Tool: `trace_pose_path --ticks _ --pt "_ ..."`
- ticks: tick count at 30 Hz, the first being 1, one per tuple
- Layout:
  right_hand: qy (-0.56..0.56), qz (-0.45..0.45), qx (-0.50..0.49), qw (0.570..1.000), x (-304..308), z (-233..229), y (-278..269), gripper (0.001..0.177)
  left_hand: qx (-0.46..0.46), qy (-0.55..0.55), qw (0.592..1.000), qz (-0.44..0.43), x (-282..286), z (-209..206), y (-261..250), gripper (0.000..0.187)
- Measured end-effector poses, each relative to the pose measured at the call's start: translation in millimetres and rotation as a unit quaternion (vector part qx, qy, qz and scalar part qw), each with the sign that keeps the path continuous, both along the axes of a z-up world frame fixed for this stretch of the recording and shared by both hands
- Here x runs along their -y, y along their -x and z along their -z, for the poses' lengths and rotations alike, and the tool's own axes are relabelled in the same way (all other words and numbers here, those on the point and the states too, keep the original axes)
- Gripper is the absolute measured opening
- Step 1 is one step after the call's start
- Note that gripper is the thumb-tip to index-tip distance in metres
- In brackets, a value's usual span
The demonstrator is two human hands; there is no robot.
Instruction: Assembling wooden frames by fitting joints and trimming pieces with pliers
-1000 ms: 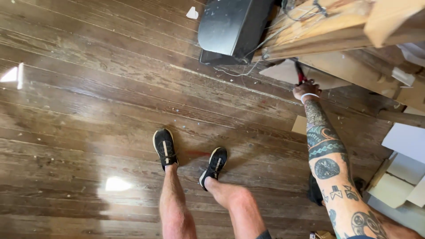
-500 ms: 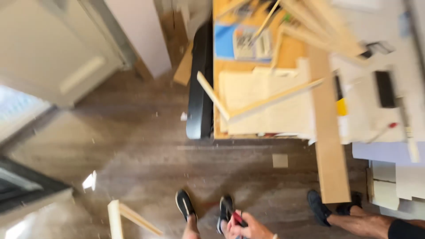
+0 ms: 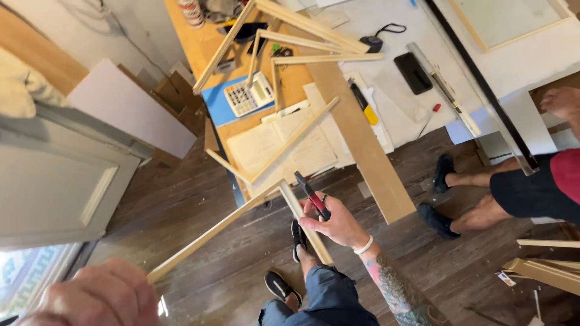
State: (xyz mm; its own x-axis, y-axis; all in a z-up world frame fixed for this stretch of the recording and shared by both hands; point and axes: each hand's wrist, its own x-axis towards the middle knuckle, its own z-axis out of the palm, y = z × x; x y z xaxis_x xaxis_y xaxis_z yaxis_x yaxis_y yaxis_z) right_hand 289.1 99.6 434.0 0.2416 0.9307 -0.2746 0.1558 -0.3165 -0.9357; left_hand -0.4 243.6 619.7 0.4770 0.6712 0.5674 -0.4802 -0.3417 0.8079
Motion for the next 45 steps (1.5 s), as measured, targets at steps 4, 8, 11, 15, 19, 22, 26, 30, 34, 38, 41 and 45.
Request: trace_pose_path --ticks 4,8,11,15,19,22,26,30,34,38,41,45 --pt "0.011 0.167 -0.091 0.982 -6 19 -34 0.019 0.111 0.117 0.985 -0.067 -22 -17 -88 0.038" --pt "0.027 0.199 -0.115 0.973 -10 16 -83 0.012 0.081 -0.016 0.996 -0.033 -80 57 -150 0.065" --pt "-0.034 0.359 -0.108 0.927 -9 43 -131 0.033 -0.082 0.013 0.996 -0.013 -81 110 -205 0.131" --pt "0.021 0.425 0.025 0.905 10 88 -207 0.033 -0.442 -0.127 0.876 -0.146 -62 252 -256 0.078" --pt "0.015 0.429 0.078 0.900 12 112 -258 0.028 -0.604 -0.252 0.740 -0.156 -56 345 -277 0.067" --pt "0.031 0.418 0.068 0.906 -11 109 -257 0.027 -0.657 -0.258 0.698 -0.116 -58 374 -265 0.049" --pt "0.051 0.399 0.077 0.912 -43 113 -250 0.028 -0.691 -0.221 0.685 -0.067 -47 348 -236 0.041" --pt "0.099 0.359 0.084 0.924 -72 102 -238 0.022 -0.711 -0.197 0.674 -0.035 -14 262 -168 0.045" --pt "0.162 0.338 0.072 0.924 -88 95 -219 0.021 -0.752 -0.172 0.626 -0.116 27 274 -53 0.080" --pt "0.118 0.309 0.178 0.927 -90 151 -213 0.018 -0.739 -0.136 0.637 -0.174 46 273 1 0.079" --pt "0.110 0.311 0.209 0.920 -86 180 -209 0.022 -0.680 -0.087 0.687 -0.241 56 234 5 0.072" --pt "0.088 0.283 0.286 0.911 -74 139 -185 0.030 -0.596 -0.028 0.772 -0.218 61 202 17 0.050"
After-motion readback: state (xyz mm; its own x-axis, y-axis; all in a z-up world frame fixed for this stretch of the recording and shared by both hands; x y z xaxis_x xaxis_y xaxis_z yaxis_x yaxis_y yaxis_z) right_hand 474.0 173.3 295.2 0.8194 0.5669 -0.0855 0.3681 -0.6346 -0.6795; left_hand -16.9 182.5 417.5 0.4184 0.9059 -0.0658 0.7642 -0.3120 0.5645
